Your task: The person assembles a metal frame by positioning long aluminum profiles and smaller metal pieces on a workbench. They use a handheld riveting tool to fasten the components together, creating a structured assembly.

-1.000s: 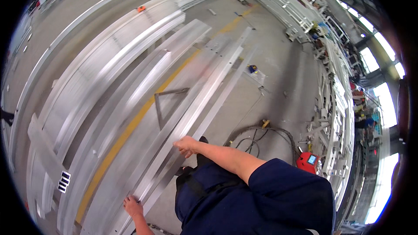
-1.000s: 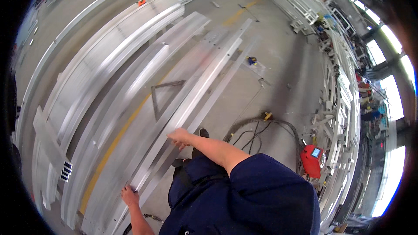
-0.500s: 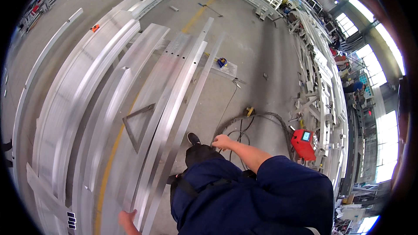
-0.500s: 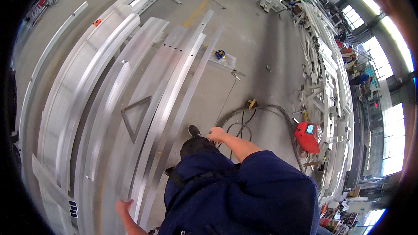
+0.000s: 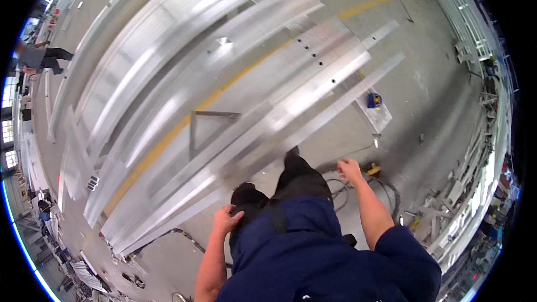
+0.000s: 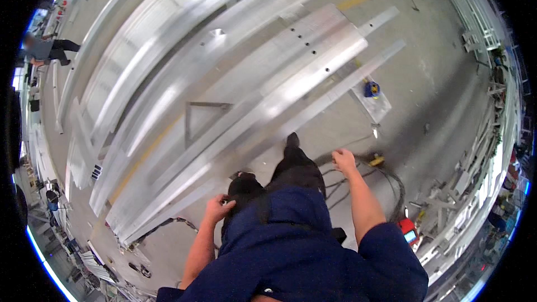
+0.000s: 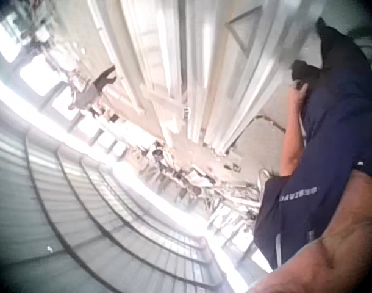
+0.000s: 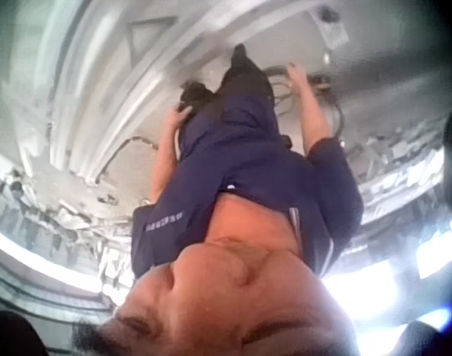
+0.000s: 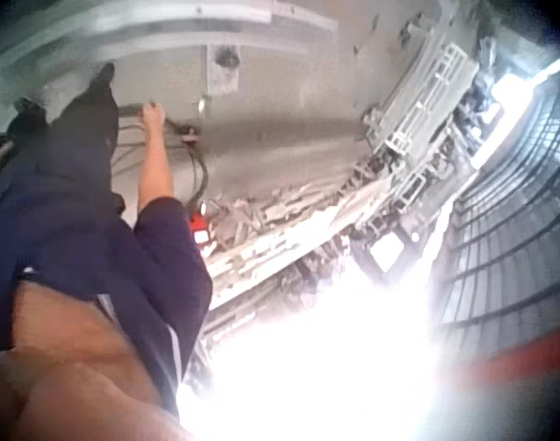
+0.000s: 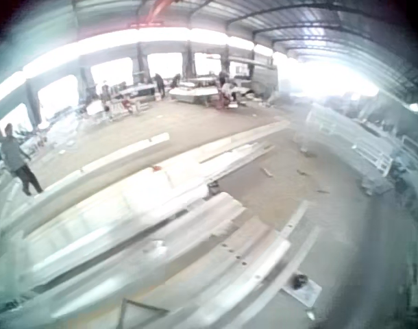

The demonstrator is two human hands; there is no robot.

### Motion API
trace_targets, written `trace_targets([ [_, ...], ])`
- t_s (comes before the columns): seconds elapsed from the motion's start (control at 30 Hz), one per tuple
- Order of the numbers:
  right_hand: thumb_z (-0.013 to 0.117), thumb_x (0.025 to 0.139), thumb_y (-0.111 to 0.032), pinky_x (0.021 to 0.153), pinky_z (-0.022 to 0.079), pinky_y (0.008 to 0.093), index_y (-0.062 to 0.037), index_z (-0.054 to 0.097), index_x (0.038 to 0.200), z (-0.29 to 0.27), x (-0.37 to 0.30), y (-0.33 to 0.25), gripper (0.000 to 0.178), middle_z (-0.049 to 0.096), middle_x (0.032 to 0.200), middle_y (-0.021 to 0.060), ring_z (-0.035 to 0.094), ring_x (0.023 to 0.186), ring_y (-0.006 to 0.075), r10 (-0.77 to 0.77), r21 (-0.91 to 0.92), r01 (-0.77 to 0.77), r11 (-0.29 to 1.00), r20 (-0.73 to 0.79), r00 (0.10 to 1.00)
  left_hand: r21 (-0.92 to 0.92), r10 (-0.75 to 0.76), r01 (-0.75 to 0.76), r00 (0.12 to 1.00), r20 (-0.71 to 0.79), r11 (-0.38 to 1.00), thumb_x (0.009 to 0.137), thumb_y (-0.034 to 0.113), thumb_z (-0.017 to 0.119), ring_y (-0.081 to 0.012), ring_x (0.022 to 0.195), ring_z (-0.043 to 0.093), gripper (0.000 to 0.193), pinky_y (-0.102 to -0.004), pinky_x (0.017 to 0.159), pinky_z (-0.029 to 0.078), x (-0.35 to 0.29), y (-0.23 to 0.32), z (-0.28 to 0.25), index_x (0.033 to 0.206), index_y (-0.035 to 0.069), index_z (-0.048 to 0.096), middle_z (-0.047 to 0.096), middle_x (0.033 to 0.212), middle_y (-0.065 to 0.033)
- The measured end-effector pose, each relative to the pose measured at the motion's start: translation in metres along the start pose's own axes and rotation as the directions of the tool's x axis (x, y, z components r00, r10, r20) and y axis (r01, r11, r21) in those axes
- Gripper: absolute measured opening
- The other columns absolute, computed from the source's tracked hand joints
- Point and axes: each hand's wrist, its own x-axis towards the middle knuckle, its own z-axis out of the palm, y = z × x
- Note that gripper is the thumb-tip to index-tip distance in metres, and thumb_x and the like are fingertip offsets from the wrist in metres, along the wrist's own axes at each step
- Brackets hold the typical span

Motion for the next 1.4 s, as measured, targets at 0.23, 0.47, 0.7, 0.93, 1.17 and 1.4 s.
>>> trace_targets([
  [0.23,0.060,0.082,-0.030,0.066,0.054,0.0339,-0.0029,0.069,0.105,-0.004,-0.008,0.040,0.036,0.070,0.083,0.0097,0.067,0.072,0.0197,-0.106,-0.099,0.108,0.989,0.031,0.994,-0.398,-0.037,0.030,0.999,-0.011,0.917,0.083,0.022,0.077,-0.0196,0.092,0.066,0.041,-0.0319,0.086,0.051,-0.038,-0.019,0.069,0.113,-0.003,0.065,0.071,0.101,-0.0133],
  [0.47,0.059,0.081,-0.038,0.084,0.051,0.0437,-0.0077,0.071,0.101,0.038,-0.100,0.245,0.038,0.070,0.099,0.0187,0.065,0.097,0.0371,-0.175,-0.314,0.186,0.931,0.062,0.983,-0.380,-0.088,0.138,0.985,0.146,0.915,0.084,0.018,0.074,-0.0112,0.068,0.059,0.024,-0.0269,0.060,0.047,0.011,-0.144,0.051,0.099,0.000,0.067,0.066,0.079,-0.0046],
  [0.7,0.058,0.087,-0.037,0.080,0.051,0.0467,-0.0036,0.071,0.102,0.039,-0.146,0.304,0.039,0.070,0.098,0.0215,0.067,0.095,0.0361,0.117,-0.496,-0.020,0.868,0.167,0.979,-0.116,0.003,-0.031,0.972,-0.234,0.993,0.084,0.022,0.070,-0.0187,0.074,0.061,0.024,-0.0314,0.066,0.048,-0.015,-0.137,0.005,0.098,0.003,0.066,0.066,0.082,-0.0085],
  [0.93,0.061,0.086,-0.020,0.073,0.052,0.0406,-0.0013,0.069,0.101,0.054,-0.041,0.326,0.025,0.070,0.089,0.0156,0.066,0.083,0.0282,-0.157,-0.305,0.317,0.898,0.450,0.879,-0.390,-0.032,-0.098,0.949,-0.312,0.916,0.085,0.035,0.068,-0.0310,0.096,0.068,0.040,-0.0387,0.084,0.054,-0.092,-0.138,0.077,0.110,0.005,0.067,0.070,0.102,-0.0174],
  [1.17,0.055,0.085,-0.014,0.056,0.052,0.0346,-0.0036,0.061,0.109,0.089,-0.077,0.063,0.026,0.060,0.079,0.0064,0.061,0.067,0.0173,-0.128,-0.223,0.169,0.960,0.186,0.974,-0.556,-0.488,0.305,0.846,-0.215,0.773,0.085,0.044,0.060,-0.0377,0.098,0.065,0.043,-0.0448,0.085,0.050,-0.219,-0.270,0.237,0.103,0.007,0.071,0.068,0.104,-0.0202],
  [1.4,0.053,0.086,-0.014,0.058,0.055,0.0350,-0.0044,0.062,0.111,0.247,-0.185,0.011,0.028,0.063,0.081,0.0076,0.062,0.067,0.0176,-0.173,-0.497,0.339,0.799,0.350,0.921,-0.716,-0.644,0.457,0.765,0.015,0.527,0.085,0.042,0.056,-0.0372,0.102,0.063,0.041,-0.0450,0.088,0.049,-0.242,-0.411,0.340,0.099,0.007,0.072,0.067,0.102,-0.0220],
])
